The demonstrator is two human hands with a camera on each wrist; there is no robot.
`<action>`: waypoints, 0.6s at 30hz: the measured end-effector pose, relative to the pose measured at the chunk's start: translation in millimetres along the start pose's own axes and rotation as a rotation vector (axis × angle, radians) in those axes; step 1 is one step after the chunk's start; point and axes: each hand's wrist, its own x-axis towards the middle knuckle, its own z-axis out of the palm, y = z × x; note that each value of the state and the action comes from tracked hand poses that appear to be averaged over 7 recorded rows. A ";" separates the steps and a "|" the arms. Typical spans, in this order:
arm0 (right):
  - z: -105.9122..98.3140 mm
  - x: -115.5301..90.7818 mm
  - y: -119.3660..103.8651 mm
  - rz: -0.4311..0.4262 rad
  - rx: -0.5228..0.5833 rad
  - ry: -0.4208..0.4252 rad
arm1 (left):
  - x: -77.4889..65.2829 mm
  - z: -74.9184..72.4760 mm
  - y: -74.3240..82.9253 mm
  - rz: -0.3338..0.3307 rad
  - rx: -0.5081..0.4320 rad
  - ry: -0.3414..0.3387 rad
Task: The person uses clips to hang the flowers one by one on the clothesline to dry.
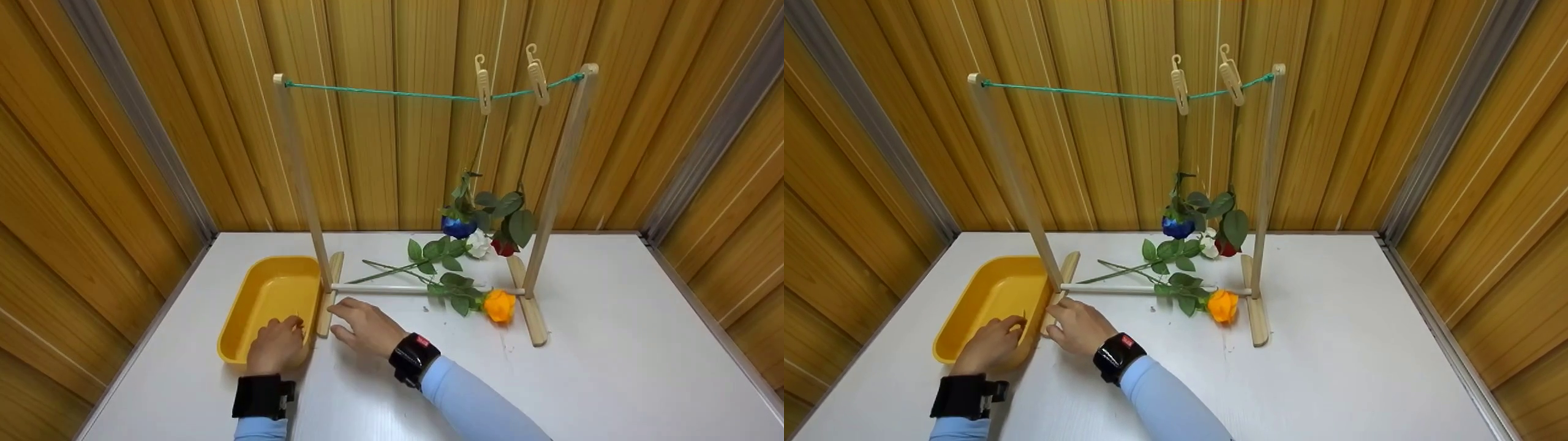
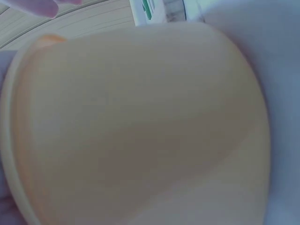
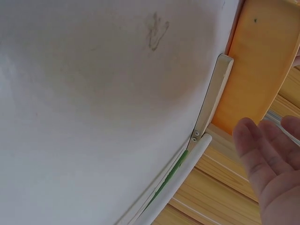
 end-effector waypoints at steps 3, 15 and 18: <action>1.3 -0.3 0.4 -0.003 -0.001 0.002 | 0.8 0.4 -1.3 0.036 0.014 0.017; 1.2 -4.5 5.1 -0.015 0.025 0.010 | 8.1 4.4 2.5 0.009 -0.181 0.274; -0.3 -5.8 6.9 -0.002 0.050 0.017 | 8.5 3.2 7.4 0.072 -0.194 0.379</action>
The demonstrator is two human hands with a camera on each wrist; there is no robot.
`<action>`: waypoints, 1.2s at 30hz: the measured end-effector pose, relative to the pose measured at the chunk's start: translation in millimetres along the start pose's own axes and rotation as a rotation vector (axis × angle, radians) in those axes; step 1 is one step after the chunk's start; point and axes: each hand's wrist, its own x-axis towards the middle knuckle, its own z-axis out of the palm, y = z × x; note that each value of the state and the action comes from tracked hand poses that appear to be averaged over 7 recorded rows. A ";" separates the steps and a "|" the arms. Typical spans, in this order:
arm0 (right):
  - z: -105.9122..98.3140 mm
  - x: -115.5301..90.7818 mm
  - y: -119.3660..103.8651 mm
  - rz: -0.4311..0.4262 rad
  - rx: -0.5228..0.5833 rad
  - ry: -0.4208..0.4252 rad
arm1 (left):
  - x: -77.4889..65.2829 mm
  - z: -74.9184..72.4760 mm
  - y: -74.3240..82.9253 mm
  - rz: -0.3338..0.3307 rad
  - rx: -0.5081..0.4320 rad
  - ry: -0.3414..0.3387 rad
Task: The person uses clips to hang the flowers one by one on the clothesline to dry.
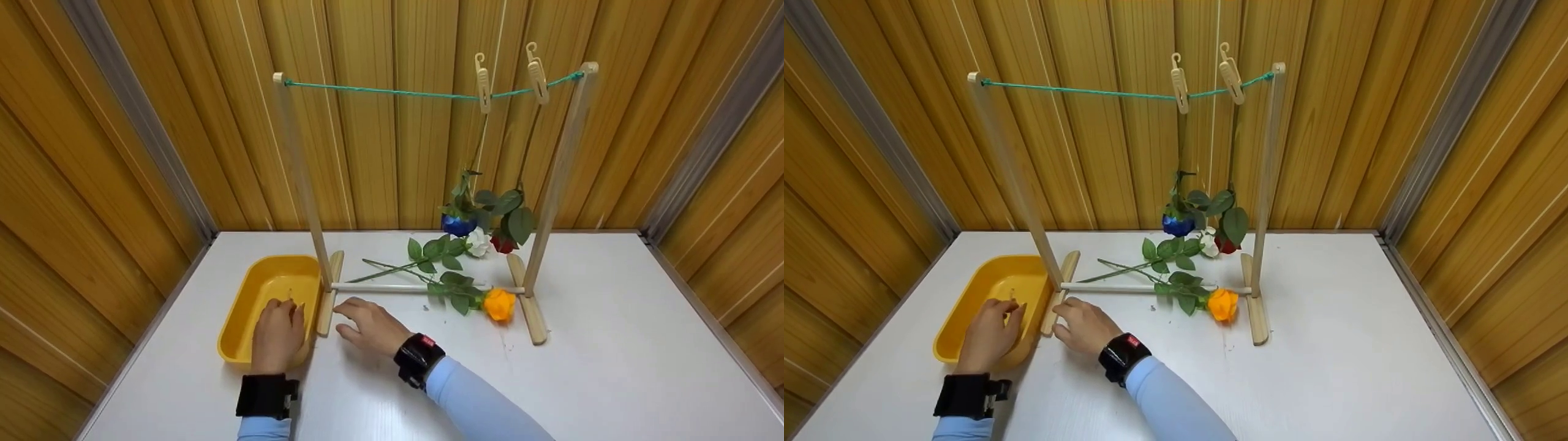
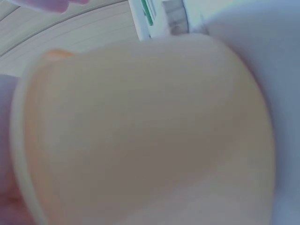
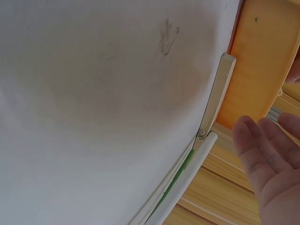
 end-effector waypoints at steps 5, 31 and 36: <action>-4.6 -1.5 4.0 0.000 0.044 0.029 | 0.6 -2.0 15.0 0.053 -0.044 0.120; -40.8 -16.0 17.0 -0.023 0.252 0.186 | 4.1 15.7 85.0 0.301 -0.380 0.102; -43.2 -25.2 19.8 -0.017 0.289 0.216 | 3.8 23.1 93.5 0.305 -0.441 0.063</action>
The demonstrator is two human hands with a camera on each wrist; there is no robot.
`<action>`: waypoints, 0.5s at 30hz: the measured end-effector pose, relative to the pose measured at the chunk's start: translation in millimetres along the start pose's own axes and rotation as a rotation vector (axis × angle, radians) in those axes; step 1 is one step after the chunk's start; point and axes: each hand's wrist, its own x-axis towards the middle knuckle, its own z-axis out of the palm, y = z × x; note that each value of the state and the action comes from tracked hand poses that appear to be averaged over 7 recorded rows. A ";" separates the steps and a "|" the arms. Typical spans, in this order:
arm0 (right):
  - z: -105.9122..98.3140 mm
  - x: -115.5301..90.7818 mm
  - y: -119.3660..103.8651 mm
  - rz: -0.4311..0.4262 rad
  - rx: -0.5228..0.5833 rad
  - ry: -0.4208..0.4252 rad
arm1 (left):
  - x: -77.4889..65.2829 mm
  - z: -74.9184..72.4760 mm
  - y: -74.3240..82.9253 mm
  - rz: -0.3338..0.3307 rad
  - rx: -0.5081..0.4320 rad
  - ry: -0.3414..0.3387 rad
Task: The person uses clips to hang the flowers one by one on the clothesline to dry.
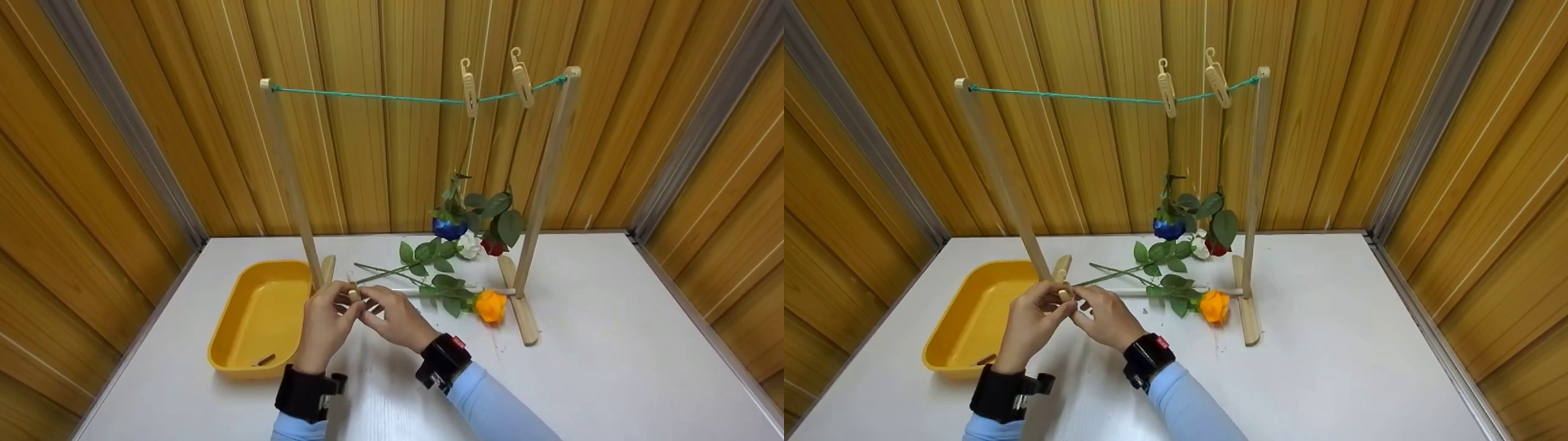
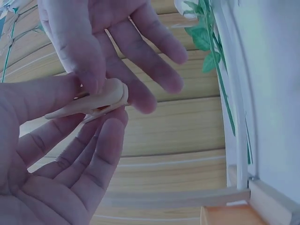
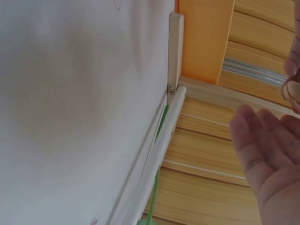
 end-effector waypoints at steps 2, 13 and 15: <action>-1.2 -3.4 1.1 0.005 0.015 0.015 | 0.5 3.4 1.3 -0.017 -0.031 -0.008; -12.3 -22.4 9.2 0.066 0.044 0.105 | -1.1 17.3 3.0 -0.082 -0.277 -0.119; -15.1 -26.7 10.9 0.079 0.065 0.123 | -1.3 18.9 3.4 -0.072 -0.266 -0.137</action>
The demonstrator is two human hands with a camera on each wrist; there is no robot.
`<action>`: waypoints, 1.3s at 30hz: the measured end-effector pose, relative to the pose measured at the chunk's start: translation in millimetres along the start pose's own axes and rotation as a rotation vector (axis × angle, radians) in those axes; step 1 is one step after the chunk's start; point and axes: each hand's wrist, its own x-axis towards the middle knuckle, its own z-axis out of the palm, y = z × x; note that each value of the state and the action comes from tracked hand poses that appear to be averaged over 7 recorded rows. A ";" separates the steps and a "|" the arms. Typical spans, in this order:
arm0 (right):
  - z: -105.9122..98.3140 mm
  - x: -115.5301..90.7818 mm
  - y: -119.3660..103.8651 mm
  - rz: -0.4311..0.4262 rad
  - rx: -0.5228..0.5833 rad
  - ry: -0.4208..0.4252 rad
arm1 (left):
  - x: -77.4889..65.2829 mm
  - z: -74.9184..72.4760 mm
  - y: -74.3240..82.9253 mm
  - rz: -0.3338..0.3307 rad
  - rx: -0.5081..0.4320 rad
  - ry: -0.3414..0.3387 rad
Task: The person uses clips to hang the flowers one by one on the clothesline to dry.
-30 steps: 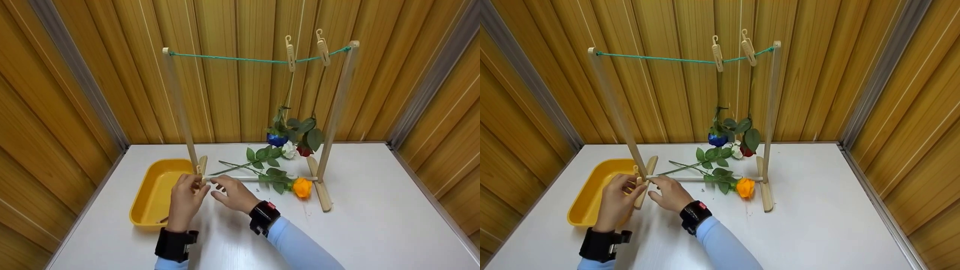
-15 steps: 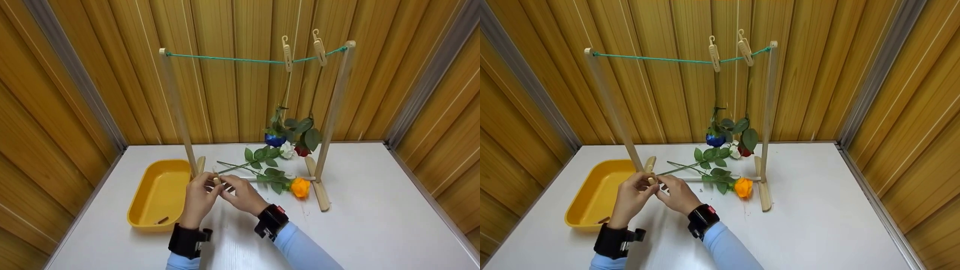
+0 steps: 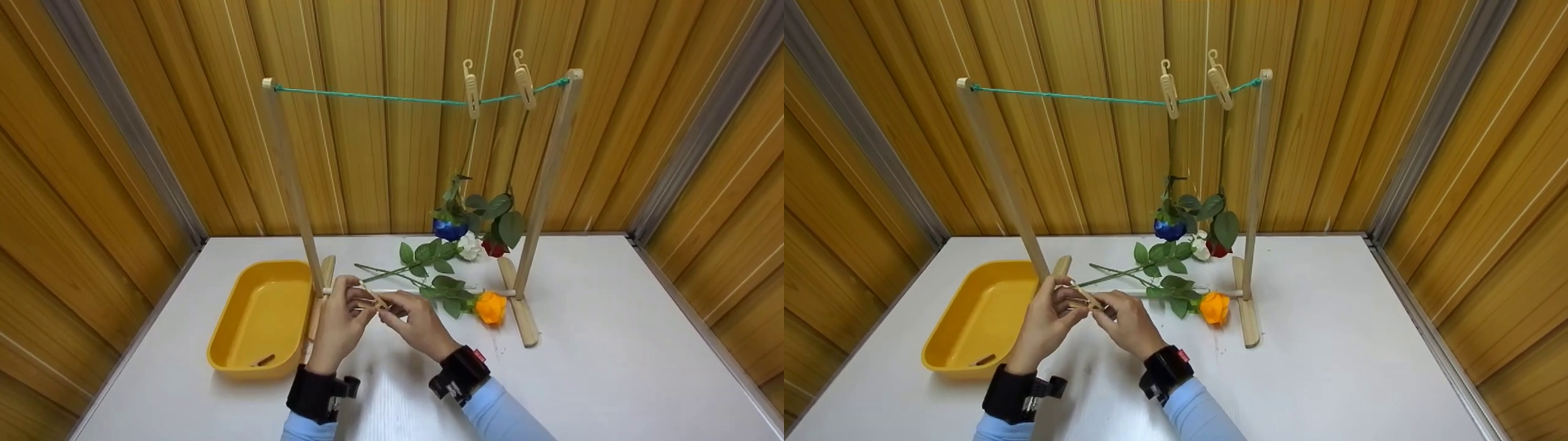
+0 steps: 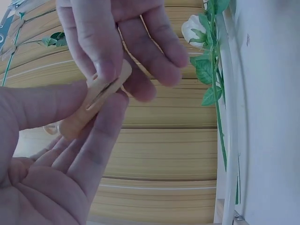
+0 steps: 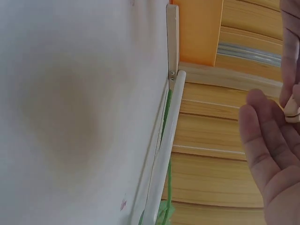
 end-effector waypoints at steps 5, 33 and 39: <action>-6.4 -9.4 4.4 0.013 0.059 0.031 | -2.3 1.9 0.8 0.007 0.070 -0.049; -9.6 -29.6 20.2 -0.149 -0.157 0.210 | -7.0 9.2 -1.1 -0.051 0.189 -0.144; -13.1 -32.3 20.4 -0.119 -0.150 0.164 | -6.6 11.5 -1.6 -0.017 0.170 -0.114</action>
